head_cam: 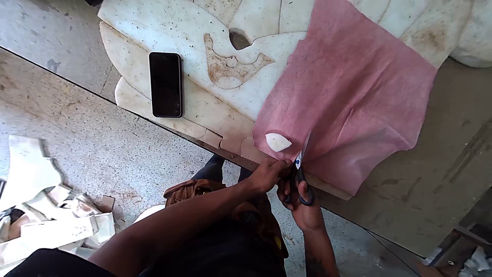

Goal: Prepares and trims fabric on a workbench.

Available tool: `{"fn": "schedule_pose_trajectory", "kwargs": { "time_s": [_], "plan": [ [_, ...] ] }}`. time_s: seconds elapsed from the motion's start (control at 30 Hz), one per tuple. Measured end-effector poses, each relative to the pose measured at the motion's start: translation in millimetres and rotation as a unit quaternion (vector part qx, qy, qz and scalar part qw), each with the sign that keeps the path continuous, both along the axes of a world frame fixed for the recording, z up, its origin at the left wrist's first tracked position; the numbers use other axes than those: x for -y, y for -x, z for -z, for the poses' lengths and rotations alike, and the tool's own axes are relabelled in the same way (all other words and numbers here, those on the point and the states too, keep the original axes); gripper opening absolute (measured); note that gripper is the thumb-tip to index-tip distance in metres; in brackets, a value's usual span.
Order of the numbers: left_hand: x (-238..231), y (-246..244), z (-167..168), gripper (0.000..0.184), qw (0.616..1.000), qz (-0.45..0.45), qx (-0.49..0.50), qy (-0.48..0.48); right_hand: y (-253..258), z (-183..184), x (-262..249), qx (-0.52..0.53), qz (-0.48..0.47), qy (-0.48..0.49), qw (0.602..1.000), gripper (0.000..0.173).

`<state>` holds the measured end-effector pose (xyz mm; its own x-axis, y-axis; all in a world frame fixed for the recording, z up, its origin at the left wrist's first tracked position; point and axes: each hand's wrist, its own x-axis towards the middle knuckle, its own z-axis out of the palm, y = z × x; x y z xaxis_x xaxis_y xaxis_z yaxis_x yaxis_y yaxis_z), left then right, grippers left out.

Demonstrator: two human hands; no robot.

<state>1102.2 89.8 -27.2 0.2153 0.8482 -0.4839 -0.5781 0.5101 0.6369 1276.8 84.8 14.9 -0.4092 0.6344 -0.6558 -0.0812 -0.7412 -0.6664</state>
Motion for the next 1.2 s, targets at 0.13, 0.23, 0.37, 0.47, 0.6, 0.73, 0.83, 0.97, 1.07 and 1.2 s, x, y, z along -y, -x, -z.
{"fn": "schedule_pose_trajectory", "kwargs": {
  "time_s": [0.13, 0.23, 0.37, 0.47, 0.6, 0.73, 0.83, 0.97, 1.07, 1.2],
  "plan": [
    [1, -4, 4, 0.048, 1.000, -0.022, 0.010, -0.013, -1, -12, -17, 0.071, -0.036, -0.004, 0.997, 0.057],
    [1, -6, 3, 0.047, 0.999, -0.036, 0.021, -0.015, -12, -18, -26, 0.085, -0.063, -0.013, 0.994, 0.053],
    [-3, 3, -22, 0.047, 1.000, -0.022, 0.008, 0.009, -35, -17, -55, 0.066, -0.146, -0.008, 0.987, 0.057],
    [0, 0, -20, 0.047, 0.999, -0.036, 0.010, -0.004, -44, -16, -80, 0.079, -0.204, -0.016, 0.976, 0.056],
    [3, -5, -15, 0.043, 0.998, -0.062, 0.003, -0.018, -54, -18, -105, 0.080, -0.261, -0.031, 0.961, 0.049],
    [5, -12, -9, 0.042, 0.996, -0.085, 0.002, -0.018, -63, -13, -142, 0.068, -0.357, -0.031, 0.931, 0.054],
    [6, -18, 2, 0.043, 0.995, -0.097, 0.026, -0.027, -60, -10, -167, 0.078, -0.423, -0.047, 0.902, 0.055],
    [8, -15, -9, 0.045, 0.996, -0.092, -0.004, -0.011, -63, -9, -184, 0.107, -0.452, -0.060, 0.883, 0.050],
    [9, -14, -12, 0.043, 0.995, -0.101, -0.002, -0.012, -58, -7, -195, 0.088, -0.480, -0.056, 0.871, 0.052],
    [9, -15, -6, 0.043, 0.995, -0.101, 0.005, -0.005, -43, -5, -208, 0.062, -0.514, -0.047, 0.855, 0.059]
  ]
}}
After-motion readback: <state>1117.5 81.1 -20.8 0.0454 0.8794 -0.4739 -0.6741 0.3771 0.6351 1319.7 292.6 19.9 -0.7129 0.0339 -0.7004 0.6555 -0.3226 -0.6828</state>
